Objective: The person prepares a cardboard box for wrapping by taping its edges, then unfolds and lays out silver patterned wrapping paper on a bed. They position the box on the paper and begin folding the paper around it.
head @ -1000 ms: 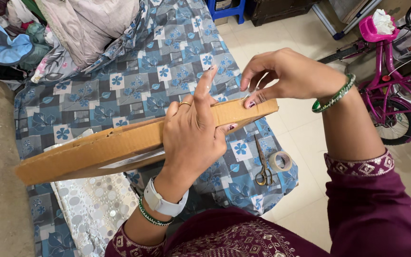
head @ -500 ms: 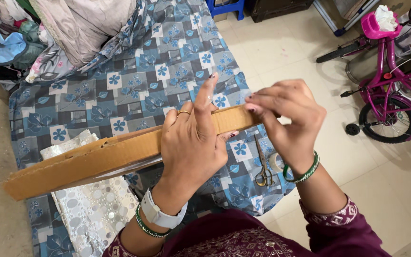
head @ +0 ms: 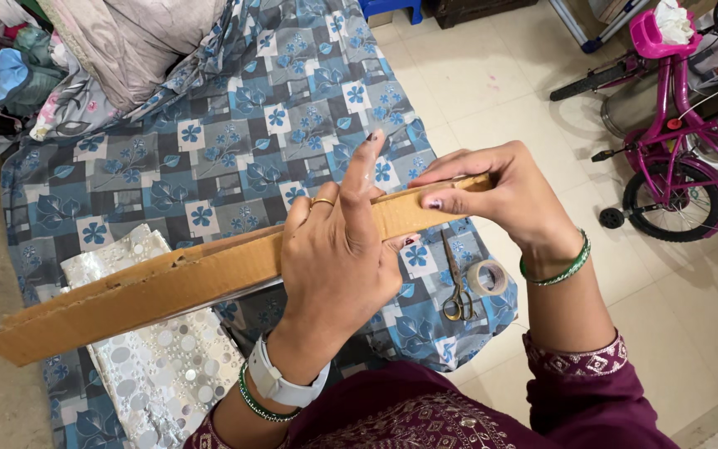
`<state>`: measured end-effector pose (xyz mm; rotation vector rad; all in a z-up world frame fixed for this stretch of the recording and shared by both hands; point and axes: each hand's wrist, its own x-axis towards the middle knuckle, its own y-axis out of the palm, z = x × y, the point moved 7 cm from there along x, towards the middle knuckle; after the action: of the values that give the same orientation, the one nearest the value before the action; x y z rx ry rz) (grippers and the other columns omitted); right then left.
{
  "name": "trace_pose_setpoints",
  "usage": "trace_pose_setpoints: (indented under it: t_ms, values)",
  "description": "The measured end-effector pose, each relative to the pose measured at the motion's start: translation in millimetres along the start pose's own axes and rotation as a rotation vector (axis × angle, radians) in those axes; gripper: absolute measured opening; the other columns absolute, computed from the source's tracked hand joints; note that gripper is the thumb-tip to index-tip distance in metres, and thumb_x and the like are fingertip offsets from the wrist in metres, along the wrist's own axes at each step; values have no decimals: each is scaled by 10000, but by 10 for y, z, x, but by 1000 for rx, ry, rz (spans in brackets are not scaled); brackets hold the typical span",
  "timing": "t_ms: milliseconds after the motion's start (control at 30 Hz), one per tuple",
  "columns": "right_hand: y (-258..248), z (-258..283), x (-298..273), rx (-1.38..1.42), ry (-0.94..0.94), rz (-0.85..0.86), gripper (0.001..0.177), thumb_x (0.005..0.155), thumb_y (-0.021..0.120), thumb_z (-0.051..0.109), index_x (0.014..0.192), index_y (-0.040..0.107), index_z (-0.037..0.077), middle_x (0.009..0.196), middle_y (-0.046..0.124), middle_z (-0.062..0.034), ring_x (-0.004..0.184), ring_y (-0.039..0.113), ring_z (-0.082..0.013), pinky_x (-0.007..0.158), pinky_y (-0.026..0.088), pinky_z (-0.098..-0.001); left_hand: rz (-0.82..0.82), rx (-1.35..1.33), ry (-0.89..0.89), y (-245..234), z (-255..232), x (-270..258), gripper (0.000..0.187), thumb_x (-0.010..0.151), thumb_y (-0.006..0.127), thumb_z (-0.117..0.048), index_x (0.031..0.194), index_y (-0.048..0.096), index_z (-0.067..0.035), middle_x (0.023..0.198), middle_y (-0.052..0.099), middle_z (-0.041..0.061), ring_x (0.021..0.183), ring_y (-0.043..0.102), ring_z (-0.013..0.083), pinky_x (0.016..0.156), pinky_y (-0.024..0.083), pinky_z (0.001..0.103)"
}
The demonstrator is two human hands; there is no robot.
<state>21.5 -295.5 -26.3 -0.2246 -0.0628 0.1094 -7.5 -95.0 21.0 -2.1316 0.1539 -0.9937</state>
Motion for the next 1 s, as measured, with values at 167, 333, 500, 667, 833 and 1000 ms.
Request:
trace_pose_setpoints:
  t_ms: [167,333,500,667,833,1000]
  values:
    - [128,136,29,-14,4,203,598,639,916,95,1206,740,29,1179,777,-108,1054,720,-180,951,582,-318,7,22,-1,-27,-24,-4,986,815,834,-161,1569,212,-27,1040,735,89,904,649,229,746,377,403]
    - [274,725,-248,-623,-554,-128,837,564,935,222,1314,619,26,1319,667,-136,1299,591,-300,1129,419,-433,-24,33,-2,-6,106,45,999,751,768,-102,1574,205,-40,1099,736,116,1016,696,236,800,410,389]
    - [552,823,-308,-889,-565,-214,546,694,858,38,1220,716,82,1175,747,-92,1135,695,-264,1122,456,-450,25,4,-19,51,153,103,1004,827,814,-207,1588,187,-21,1015,712,83,981,677,272,904,440,430]
    - [514,793,-230,-740,-530,-238,418,724,839,45,1128,733,65,1084,741,-91,1030,703,-284,937,528,-358,-102,137,148,-326,196,-53,1025,796,848,-317,1566,221,-61,1263,648,135,1168,625,294,1029,423,478]
    - [549,798,-233,-831,-514,-258,389,733,833,74,1105,721,67,1037,732,-79,1006,684,-278,1046,432,-455,-325,401,199,-1126,587,-401,1162,684,816,-591,1505,218,-27,1219,639,136,1115,624,262,1026,386,504]
    - [783,881,-237,-1144,-400,-246,384,785,763,25,1157,681,73,1072,733,-53,1128,664,-240,1266,144,-654,-186,243,-55,-1250,977,-631,1202,754,849,-635,1546,238,33,969,710,22,937,698,200,984,426,433]
